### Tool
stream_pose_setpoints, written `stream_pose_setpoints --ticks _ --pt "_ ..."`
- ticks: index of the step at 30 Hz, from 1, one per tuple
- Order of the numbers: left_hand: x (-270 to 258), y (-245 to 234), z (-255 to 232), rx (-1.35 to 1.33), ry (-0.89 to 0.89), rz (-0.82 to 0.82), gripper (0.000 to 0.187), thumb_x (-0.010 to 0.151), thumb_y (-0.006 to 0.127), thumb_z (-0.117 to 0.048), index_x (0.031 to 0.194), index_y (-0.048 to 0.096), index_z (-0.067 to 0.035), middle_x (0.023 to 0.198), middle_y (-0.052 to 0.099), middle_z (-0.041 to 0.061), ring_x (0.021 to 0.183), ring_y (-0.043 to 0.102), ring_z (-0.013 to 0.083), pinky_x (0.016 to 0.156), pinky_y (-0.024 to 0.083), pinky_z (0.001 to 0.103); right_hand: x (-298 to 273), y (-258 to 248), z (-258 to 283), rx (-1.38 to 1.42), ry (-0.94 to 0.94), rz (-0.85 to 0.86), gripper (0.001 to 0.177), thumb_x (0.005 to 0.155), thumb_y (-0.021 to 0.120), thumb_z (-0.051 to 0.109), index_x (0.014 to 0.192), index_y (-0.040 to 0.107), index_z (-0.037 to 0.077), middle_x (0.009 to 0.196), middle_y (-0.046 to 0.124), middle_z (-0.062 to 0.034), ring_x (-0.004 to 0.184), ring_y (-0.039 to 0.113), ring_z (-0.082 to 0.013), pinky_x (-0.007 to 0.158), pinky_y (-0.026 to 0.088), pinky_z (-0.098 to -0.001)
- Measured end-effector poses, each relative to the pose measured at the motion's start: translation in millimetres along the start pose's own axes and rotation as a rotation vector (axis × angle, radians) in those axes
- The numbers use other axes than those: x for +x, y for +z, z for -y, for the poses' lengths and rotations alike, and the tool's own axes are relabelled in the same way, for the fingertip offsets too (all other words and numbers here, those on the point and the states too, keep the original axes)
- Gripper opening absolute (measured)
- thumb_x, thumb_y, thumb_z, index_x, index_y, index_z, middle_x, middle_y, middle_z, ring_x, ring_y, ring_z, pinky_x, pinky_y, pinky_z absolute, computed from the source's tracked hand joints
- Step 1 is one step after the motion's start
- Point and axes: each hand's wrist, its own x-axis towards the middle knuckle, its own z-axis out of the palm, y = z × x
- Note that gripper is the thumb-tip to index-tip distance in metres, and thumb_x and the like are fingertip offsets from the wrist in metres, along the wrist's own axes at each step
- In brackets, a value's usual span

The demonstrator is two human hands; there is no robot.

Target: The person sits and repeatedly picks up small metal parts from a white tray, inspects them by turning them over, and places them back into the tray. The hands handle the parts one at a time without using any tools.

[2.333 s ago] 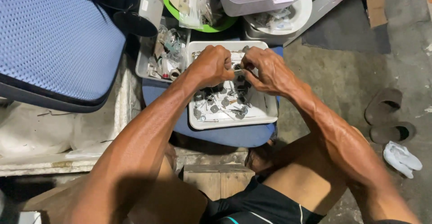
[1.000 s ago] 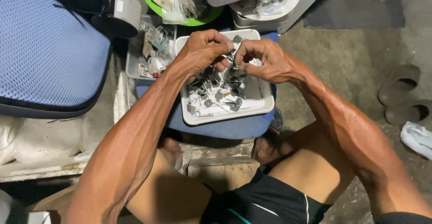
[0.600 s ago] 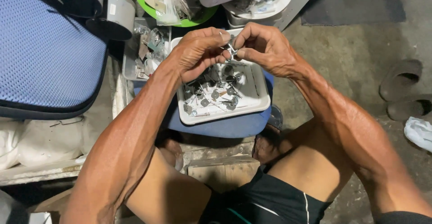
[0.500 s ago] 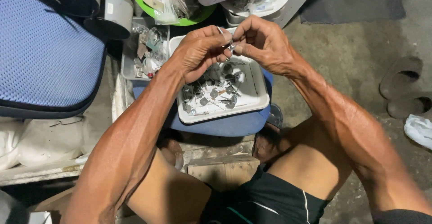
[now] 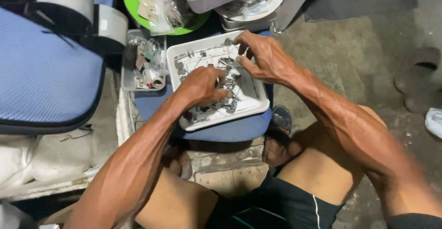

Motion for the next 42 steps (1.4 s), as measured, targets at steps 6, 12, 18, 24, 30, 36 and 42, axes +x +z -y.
stream_pose_setpoints --ticks 6,12,18,24,30,36,42 --pt "38 67 61 0.229 -0.036 0.190 0.017 0.086 0.072 -0.028 0.087 0.081 -0.014 0.086 0.077 0.021 0.090 0.075 0.0433 0.078 0.060 0.051 -15 -9 8 -0.026 0.001 0.160 0.022 0.094 0.067 0.013 0.112 0.064 0.000 0.093 0.073 -0.0216 0.078 0.073 -0.0412 0.069 0.057 -0.0550" --pt "-8 -4 4 -0.130 0.052 0.042 0.013 0.092 0.066 -0.013 0.090 0.072 -0.002 0.081 0.072 0.028 0.082 0.072 0.0444 0.074 0.055 0.052 -17 -16 36 0.204 0.002 0.431 0.041 0.097 0.063 0.019 0.133 0.060 0.001 0.109 0.073 -0.0273 0.093 0.075 -0.0445 0.086 0.060 -0.0598" --pt "-9 -22 22 -0.374 0.200 -0.119 0.008 0.097 0.067 -0.011 0.094 0.072 -0.005 0.077 0.070 0.011 0.078 0.061 0.0187 0.073 0.053 0.038 -9 4 26 0.323 -0.068 0.274 0.008 0.098 0.068 0.012 0.103 0.067 0.005 0.086 0.073 -0.0160 0.081 0.073 -0.0349 0.076 0.059 -0.0491" --pt "-18 -54 5 -0.536 0.248 -0.090 0.010 0.101 0.064 -0.008 0.093 0.068 -0.003 0.076 0.069 0.009 0.069 0.072 0.0167 0.063 0.061 0.030 16 -37 59 0.451 0.172 0.352 0.016 0.090 0.081 0.010 0.103 0.072 0.009 0.079 0.067 -0.0034 0.077 0.064 -0.0140 0.077 0.058 -0.0331" --pt "20 -32 64 -0.155 0.138 -0.321 0.011 0.095 0.068 -0.015 0.104 0.072 -0.010 0.081 0.073 0.015 0.073 0.074 0.0328 0.064 0.059 0.046 28 -34 48 0.318 0.152 0.369 0.011 0.090 0.078 0.003 0.099 0.072 0.004 0.071 0.068 -0.0116 0.069 0.069 -0.0218 0.070 0.057 -0.0386" --pt "9 -37 49 -0.040 -0.123 -0.194 0.023 0.098 0.052 0.004 0.111 0.070 0.000 0.122 0.067 0.031 0.107 0.072 0.0392 0.083 0.066 0.044 21 -6 5 -0.242 -0.005 0.395 0.046 0.096 0.071 0.021 0.136 0.055 0.005 0.133 0.052 -0.0211 0.102 0.064 -0.0401 0.090 0.055 -0.0611" --pt "13 -29 81 0.022 -0.137 -0.220 0.009 0.090 0.068 -0.011 0.089 0.077 -0.012 0.079 0.075 0.017 0.080 0.075 0.0355 0.074 0.059 0.045 6 -1 21 -0.131 0.252 0.813 0.024 0.092 0.077 0.019 0.113 0.074 0.008 0.099 0.078 -0.0166 0.089 0.079 -0.0339 0.084 0.062 -0.0465"
